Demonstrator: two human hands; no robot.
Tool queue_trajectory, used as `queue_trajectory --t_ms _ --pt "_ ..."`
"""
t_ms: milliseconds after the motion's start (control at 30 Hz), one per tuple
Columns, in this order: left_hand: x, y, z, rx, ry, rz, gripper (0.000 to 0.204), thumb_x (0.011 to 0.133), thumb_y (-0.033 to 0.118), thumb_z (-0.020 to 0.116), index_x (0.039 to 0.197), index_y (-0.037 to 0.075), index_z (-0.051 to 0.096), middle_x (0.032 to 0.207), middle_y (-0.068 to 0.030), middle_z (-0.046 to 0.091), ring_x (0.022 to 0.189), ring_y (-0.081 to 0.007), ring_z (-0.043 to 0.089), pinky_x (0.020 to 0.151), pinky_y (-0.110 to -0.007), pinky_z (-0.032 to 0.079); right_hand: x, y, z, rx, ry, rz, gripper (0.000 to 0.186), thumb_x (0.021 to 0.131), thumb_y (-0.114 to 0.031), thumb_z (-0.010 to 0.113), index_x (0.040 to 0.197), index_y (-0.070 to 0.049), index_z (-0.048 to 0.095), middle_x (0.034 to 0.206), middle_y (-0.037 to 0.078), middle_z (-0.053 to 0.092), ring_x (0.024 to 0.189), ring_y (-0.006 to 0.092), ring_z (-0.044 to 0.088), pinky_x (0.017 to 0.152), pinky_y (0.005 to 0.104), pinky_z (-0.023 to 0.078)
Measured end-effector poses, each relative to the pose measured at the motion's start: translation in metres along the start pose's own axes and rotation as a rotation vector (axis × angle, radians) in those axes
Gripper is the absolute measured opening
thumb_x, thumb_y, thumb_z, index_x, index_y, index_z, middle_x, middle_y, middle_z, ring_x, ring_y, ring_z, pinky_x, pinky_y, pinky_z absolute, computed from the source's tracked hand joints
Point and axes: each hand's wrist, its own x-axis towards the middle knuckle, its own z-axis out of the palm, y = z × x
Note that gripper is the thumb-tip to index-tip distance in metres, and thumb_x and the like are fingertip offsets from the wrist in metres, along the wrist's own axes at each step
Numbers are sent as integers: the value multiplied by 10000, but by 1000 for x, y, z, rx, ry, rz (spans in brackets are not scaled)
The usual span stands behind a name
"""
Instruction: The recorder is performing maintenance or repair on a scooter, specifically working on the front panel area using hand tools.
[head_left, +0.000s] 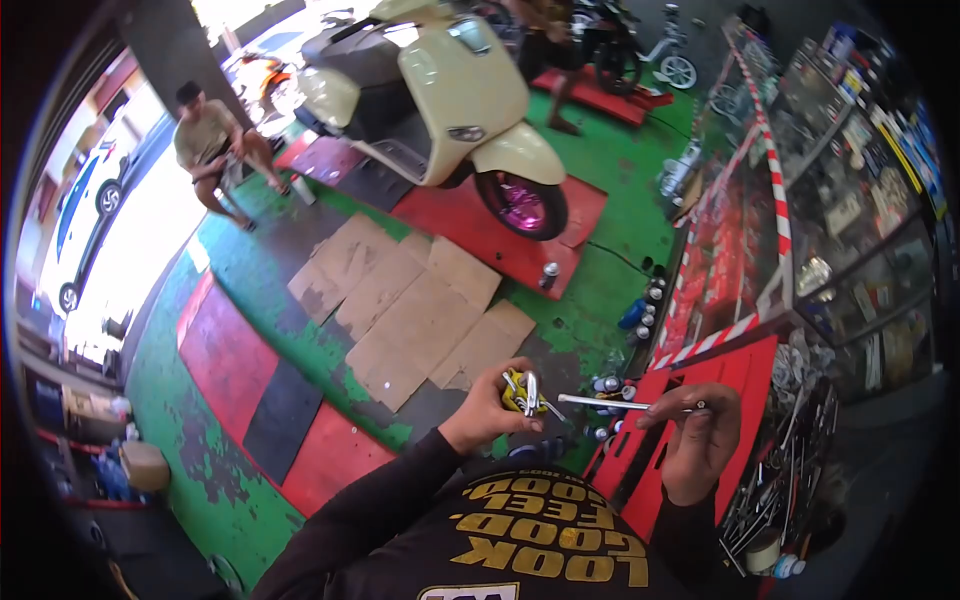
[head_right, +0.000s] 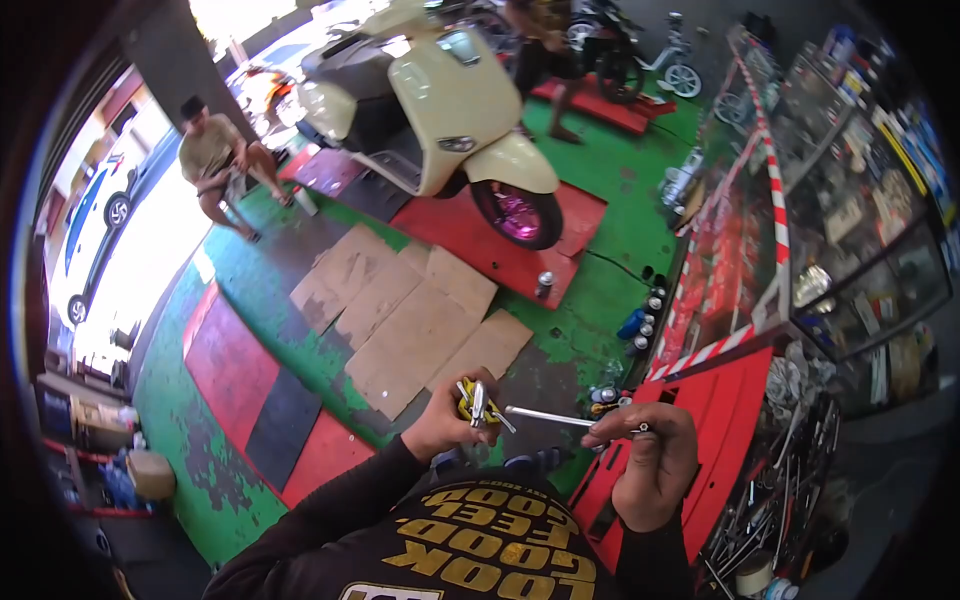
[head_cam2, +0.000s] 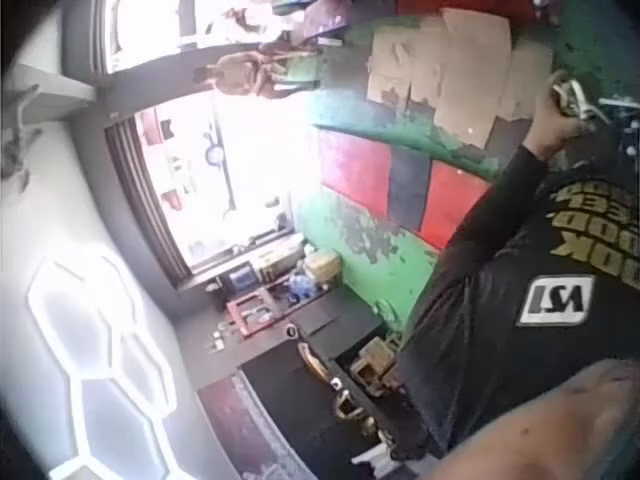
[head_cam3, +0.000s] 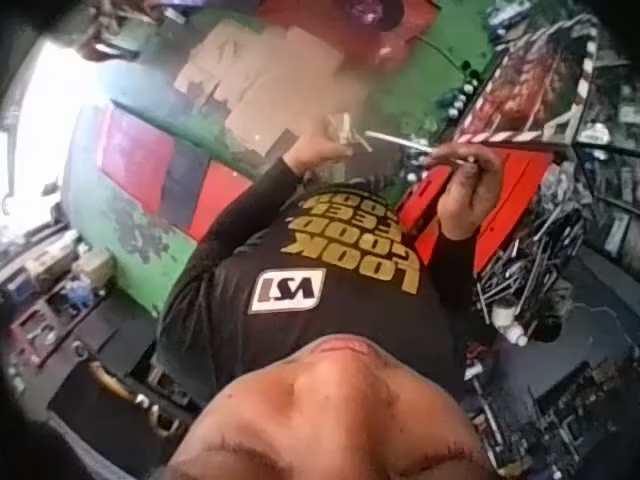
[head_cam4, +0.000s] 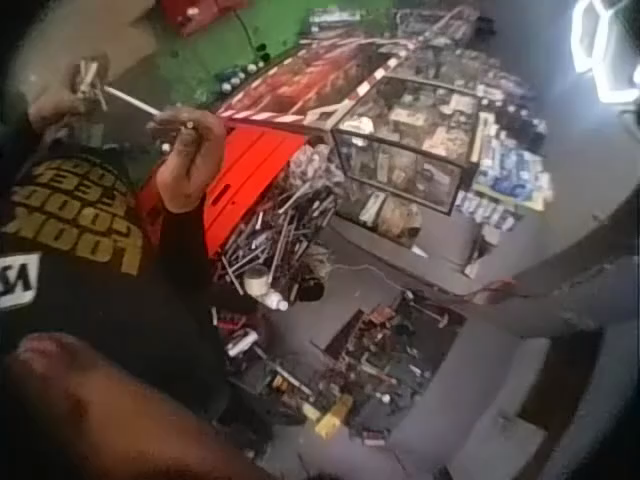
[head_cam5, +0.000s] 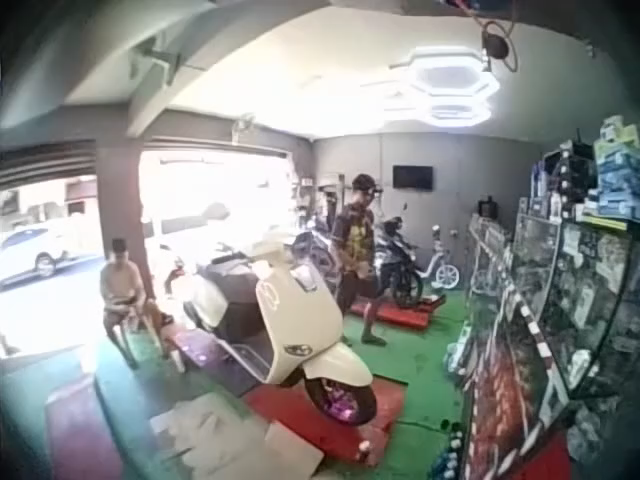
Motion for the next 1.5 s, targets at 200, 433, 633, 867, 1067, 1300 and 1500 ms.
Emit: queue_trajectory --t_ms 200,433,633,867,1067,1300,1500 --pt "-64 34 -40 -44 68 94 490 589 49 864 976 56 563 811 -19 613 687 -98 528 635 -201 423 3 5 88 48 -281 16 156 1027 -161 465 1068 -15 505 850 146 660 635 202 619 606 281 522" --pt "-128 50 -82 -33 129 147 491 573 176 884 936 42 581 785 -31 616 662 -115 548 605 -221 451 0 8 165 26 -559 39 135 1013 -140 492 1053 -13 520 826 130 649 633 197 594 608 287 508" --pt "-152 59 -97 -24 201 124 522 638 312 900 949 25 595 791 -63 620 649 -147 591 571 -245 494 30 -11 212 -190 -960 -107 121 921 -69 570 1022 -6 595 840 103 642 645 190 568 609 287 484" --pt "-165 72 -106 -332 116 22 545 771 395 834 1062 21 566 836 -90 629 701 -181 634 568 -267 517 56 6 261 -337 -959 -366 237 768 50 620 969 -36 710 934 62 643 772 187 566 680 276 453" --pt "-155 74 -125 -485 152 119 508 927 370 668 1251 36 464 913 -135 626 740 -217 632 600 -327 547 14 40 264 -461 -994 -448 353 812 -59 627 1158 6 651 984 92 672 829 256 581 768 318 460" --pt "-152 78 -124 -437 293 159 417 1005 305 546 1298 32 431 1022 -153 609 782 -218 634 646 -338 576 -16 52 257 -399 -731 262 289 852 -86 645 1114 35 653 975 104 690 835 215 607 757 288 462" --pt "-146 91 -121 -481 352 2 351 999 230 533 1270 14 479 1075 -164 621 826 -227 637 688 -320 563 -16 60 248 -316 -628 455 255 858 -100 662 1064 50 668 888 89 696 727 136 593 657 234 455"
